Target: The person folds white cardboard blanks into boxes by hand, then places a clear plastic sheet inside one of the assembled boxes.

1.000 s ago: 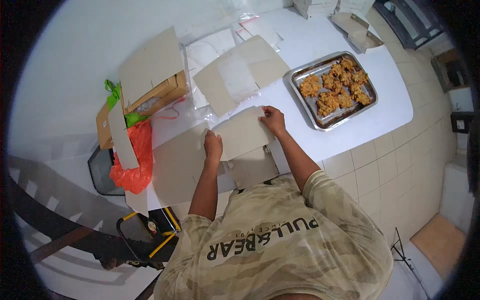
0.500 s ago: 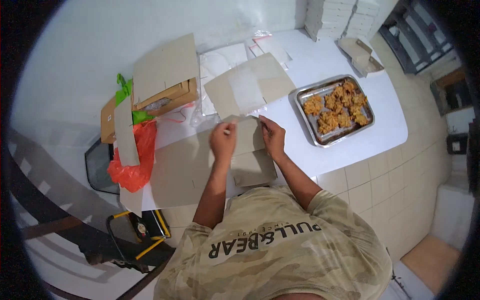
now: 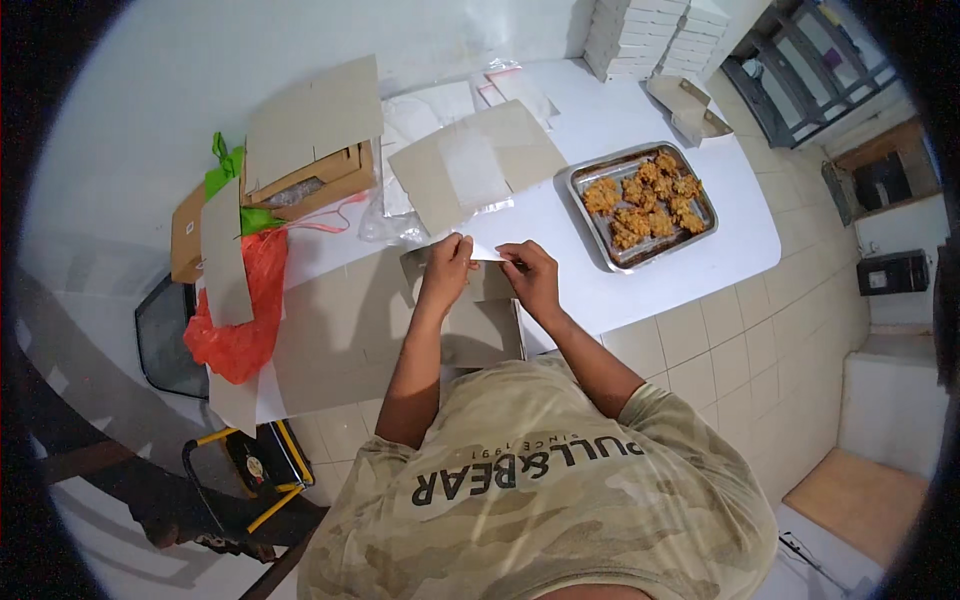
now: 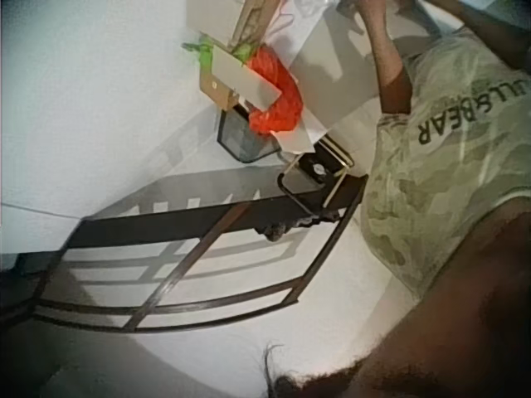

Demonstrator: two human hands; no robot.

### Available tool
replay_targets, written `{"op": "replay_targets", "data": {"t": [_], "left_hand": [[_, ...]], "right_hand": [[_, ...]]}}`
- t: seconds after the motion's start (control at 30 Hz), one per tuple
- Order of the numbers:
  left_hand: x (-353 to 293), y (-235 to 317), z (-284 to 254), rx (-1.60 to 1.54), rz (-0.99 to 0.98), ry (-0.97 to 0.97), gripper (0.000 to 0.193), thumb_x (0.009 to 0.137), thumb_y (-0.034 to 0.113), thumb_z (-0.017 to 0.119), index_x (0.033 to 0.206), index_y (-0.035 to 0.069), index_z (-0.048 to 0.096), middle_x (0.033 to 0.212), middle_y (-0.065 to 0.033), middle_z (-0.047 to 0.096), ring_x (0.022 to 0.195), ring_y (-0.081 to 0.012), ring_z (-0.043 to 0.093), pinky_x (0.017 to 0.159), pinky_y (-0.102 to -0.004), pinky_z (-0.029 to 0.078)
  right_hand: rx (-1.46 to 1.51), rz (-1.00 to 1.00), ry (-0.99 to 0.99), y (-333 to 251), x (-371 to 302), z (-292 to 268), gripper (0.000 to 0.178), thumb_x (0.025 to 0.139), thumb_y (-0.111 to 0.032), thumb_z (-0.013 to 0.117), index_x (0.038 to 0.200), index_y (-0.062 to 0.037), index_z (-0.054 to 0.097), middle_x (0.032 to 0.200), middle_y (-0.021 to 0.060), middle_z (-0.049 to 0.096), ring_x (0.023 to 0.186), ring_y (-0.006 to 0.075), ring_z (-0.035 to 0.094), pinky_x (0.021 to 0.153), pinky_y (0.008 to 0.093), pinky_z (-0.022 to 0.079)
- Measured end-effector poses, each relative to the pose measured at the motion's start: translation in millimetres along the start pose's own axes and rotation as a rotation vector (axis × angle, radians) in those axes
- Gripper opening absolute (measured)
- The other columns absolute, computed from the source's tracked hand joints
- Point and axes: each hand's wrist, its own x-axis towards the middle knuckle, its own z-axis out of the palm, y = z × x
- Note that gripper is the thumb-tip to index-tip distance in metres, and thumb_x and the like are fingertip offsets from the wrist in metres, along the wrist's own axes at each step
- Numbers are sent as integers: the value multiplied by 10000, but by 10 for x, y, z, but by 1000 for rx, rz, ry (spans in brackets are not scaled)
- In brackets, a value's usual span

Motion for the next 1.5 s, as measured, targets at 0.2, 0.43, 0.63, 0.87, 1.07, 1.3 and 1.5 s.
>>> {"op": "replay_targets", "data": {"t": [0.2,0.43,0.63,0.87,1.07,1.3,1.5], "left_hand": [[-96,-46,-149,33,33,-59,299,870,258,451,681,28,469,568,-40,483,547,-122,544,460,-254,384],[-224,-164,-97,-21,168,110,145,800,129,587,836,-3,540,677,-41,556,617,-114,569,574,-230,465],[-173,-398,-32,-579,-33,-38,153,811,132,582,893,15,528,831,-44,555,740,-134,582,640,-225,485],[-134,-463,23,-699,-104,-15,191,818,117,569,939,-22,517,847,-59,550,755,-151,576,706,-243,485],[-138,-536,-3,-683,-95,-13,224,805,132,591,943,-32,525,804,-49,571,709,-133,574,680,-235,482],[-115,-372,32,-52,359,195,105,766,100,616,801,3,600,714,-46,561,632,-120,561,560,-240,445],[-197,181,59,392,732,257,97,732,49,602,816,0,600,768,-87,560,644,-213,556,577,-306,441]], "right_hand": [[188,296,-25,141,16,104,138,736,-72,624,853,-2,598,737,27,577,658,95,536,596,219,447],[469,503,-46,0,8,53,170,753,-138,628,857,-7,598,737,19,577,644,74,509,591,208,423],[700,723,-42,-63,7,128,161,765,-149,616,856,-16,606,750,34,593,652,83,515,588,222,422],[696,762,-42,11,8,156,177,768,-165,626,858,-13,606,758,49,601,667,97,525,608,233,429],[704,704,-20,-182,-27,191,196,776,-189,624,836,-3,606,771,48,597,688,98,516,632,230,415],[630,725,-33,-113,16,198,191,782,-190,615,850,-13,596,740,32,581,685,97,521,621,227,429],[778,711,-6,-220,5,60,147,798,-153,591,831,-12,563,745,37,573,653,112,546,631,260,490]]}}
